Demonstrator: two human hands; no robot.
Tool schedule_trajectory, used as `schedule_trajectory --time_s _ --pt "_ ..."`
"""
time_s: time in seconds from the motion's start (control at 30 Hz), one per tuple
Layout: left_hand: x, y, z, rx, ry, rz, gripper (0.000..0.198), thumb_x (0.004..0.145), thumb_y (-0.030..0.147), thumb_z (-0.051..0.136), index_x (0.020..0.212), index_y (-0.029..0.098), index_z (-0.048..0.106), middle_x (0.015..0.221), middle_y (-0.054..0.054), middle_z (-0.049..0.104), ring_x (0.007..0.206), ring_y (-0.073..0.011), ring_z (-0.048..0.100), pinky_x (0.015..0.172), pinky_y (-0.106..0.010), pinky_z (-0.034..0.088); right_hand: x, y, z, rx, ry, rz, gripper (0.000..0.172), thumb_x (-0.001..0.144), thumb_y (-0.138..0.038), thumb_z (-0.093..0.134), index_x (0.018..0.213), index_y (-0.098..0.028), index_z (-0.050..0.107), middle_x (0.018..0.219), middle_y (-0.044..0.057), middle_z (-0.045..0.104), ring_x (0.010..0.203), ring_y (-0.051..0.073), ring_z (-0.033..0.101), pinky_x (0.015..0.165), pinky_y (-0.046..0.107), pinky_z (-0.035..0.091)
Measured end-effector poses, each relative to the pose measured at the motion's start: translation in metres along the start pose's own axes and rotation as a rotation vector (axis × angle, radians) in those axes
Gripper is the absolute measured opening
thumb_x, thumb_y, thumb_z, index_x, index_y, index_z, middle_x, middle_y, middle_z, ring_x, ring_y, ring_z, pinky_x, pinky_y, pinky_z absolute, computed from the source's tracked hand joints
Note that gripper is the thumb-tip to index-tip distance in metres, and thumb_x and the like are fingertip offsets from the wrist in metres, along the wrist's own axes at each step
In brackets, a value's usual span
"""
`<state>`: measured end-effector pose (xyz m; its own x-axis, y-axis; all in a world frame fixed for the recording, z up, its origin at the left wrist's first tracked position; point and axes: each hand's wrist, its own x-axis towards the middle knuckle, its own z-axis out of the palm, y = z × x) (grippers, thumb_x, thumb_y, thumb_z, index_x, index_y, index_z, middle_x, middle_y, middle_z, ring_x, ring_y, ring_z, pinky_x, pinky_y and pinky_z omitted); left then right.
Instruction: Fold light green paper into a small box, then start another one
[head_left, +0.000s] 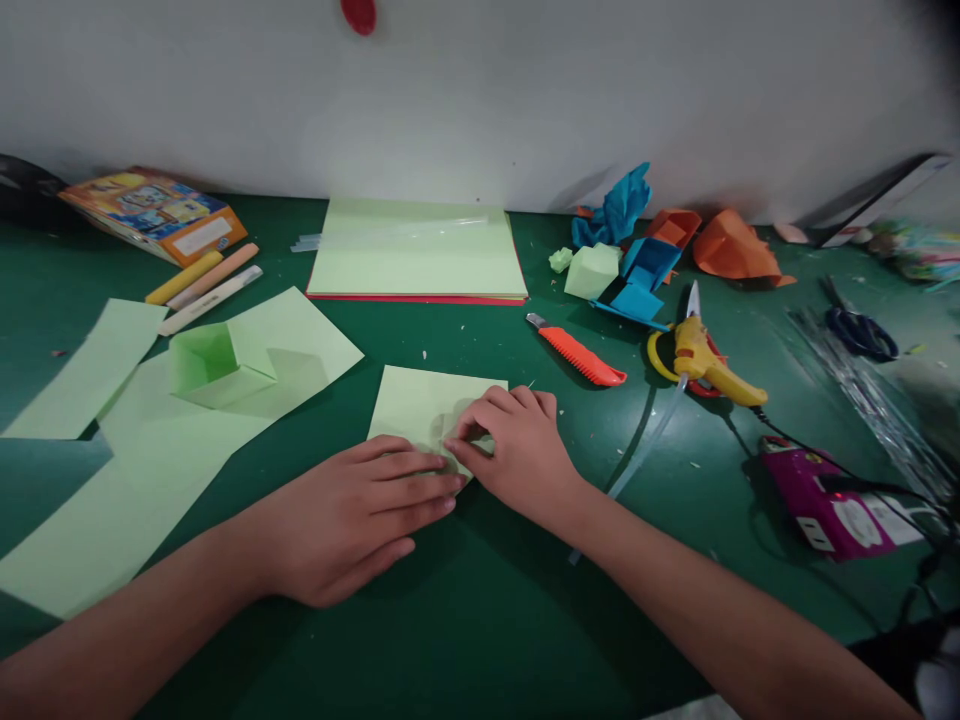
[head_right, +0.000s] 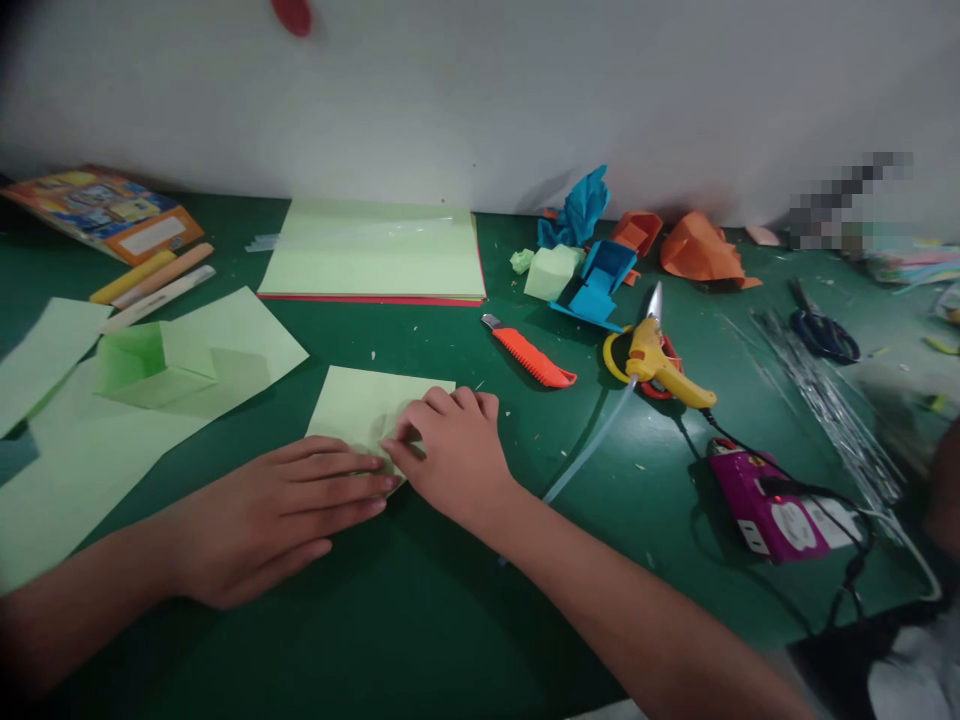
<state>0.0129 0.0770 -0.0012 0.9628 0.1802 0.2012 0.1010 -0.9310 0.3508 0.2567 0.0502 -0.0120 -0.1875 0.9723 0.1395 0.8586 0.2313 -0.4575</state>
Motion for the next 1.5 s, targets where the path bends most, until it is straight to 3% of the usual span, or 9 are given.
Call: schedule_trajectory --time_s 0.13,0.33,0.5,0.73,0.8,0.87,1.0,1.3,1.5 --pt "0.002 0.000 -0.003 -0.030 -0.023 -0.012 0.047 0.098 0.017 0.048 0.144 0.019 0.058 0.152 -0.006 0.058 0.145 -0.0252 0.047 0.123 -0.043 0.030 0.000 -0.001 -0.001 0.007 -0.001 0.009 0.018 0.092 -0.039 0.075 0.083 -0.025 0.067 0.089 -0.001 0.068 0.091 0.022 0.054 0.085 0.041 0.027" --pt "0.005 -0.003 -0.012 -0.114 -0.057 -0.053 0.047 0.099 0.018 0.048 0.145 0.024 0.058 0.151 -0.006 0.060 0.146 -0.0259 0.047 0.115 -0.044 0.041 0.000 -0.001 -0.001 0.016 0.003 0.004 0.018 0.093 -0.040 0.074 0.084 -0.025 0.068 0.089 0.000 0.068 0.091 0.023 0.054 0.086 0.040 0.027" --pt "0.005 -0.004 -0.015 -0.086 -0.142 -0.046 0.043 0.101 0.022 0.049 0.141 0.027 0.062 0.155 -0.006 0.055 0.150 -0.0268 0.041 0.116 -0.046 0.037 0.000 -0.001 0.000 0.024 0.002 0.009 0.018 0.093 -0.039 0.074 0.083 -0.025 0.067 0.088 -0.001 0.068 0.090 0.022 0.053 0.086 0.040 0.027" --pt "0.007 0.000 -0.012 -0.067 -0.083 -0.092 0.036 0.101 0.025 0.050 0.132 0.030 0.068 0.146 -0.003 0.064 0.142 -0.0261 0.051 0.112 -0.045 0.036 -0.003 -0.004 -0.012 0.030 -0.062 -0.021 0.015 0.090 -0.038 0.072 0.092 -0.024 0.066 0.095 0.001 0.066 0.094 0.024 0.051 0.088 0.043 0.029" --pt "0.008 0.000 -0.012 -0.078 -0.061 -0.106 0.034 0.100 0.026 0.052 0.129 0.032 0.070 0.140 -0.002 0.068 0.137 -0.0256 0.056 0.112 -0.044 0.035 -0.005 -0.005 -0.018 0.048 -0.122 -0.069 0.022 0.087 -0.039 0.072 0.103 -0.024 0.067 0.104 0.002 0.066 0.099 0.025 0.051 0.090 0.044 0.030" --pt "0.007 0.000 -0.012 -0.085 -0.040 -0.114 0.033 0.100 0.026 0.053 0.127 0.033 0.070 0.138 0.000 0.070 0.135 -0.0246 0.057 0.113 -0.043 0.034 -0.007 -0.005 -0.024 0.060 -0.172 -0.114 0.043 0.086 -0.040 0.072 0.125 -0.025 0.062 0.116 0.005 0.064 0.105 0.027 0.050 0.093 0.046 0.031" --pt "0.007 0.000 -0.011 -0.075 -0.018 -0.099 0.035 0.100 0.025 0.052 0.129 0.032 0.069 0.141 0.001 0.068 0.136 -0.0231 0.057 0.115 -0.041 0.031 -0.011 -0.005 -0.026 0.021 -0.188 -0.169 0.083 0.082 -0.042 0.073 0.155 -0.023 0.038 0.133 0.011 0.058 0.114 0.032 0.048 0.099 0.051 0.030" --pt "0.010 0.000 -0.013 -0.039 -0.052 -0.084 0.035 0.101 0.024 0.051 0.130 0.033 0.069 0.143 0.000 0.066 0.137 -0.0228 0.057 0.113 -0.042 0.034 -0.009 0.005 -0.025 0.148 -0.217 -0.081 0.094 0.081 -0.027 0.069 0.159 -0.026 0.017 0.127 0.009 0.058 0.112 0.031 0.049 0.104 0.053 0.032" --pt "0.008 -0.001 -0.012 -0.043 -0.038 -0.088 0.036 0.101 0.023 0.053 0.131 0.034 0.069 0.145 0.000 0.065 0.137 -0.0225 0.057 0.111 -0.042 0.034 0.000 0.024 -0.036 0.183 -0.254 0.030 0.093 0.077 -0.017 0.063 0.156 -0.036 0.018 0.126 0.006 0.056 0.112 0.029 0.052 0.104 0.052 0.036"
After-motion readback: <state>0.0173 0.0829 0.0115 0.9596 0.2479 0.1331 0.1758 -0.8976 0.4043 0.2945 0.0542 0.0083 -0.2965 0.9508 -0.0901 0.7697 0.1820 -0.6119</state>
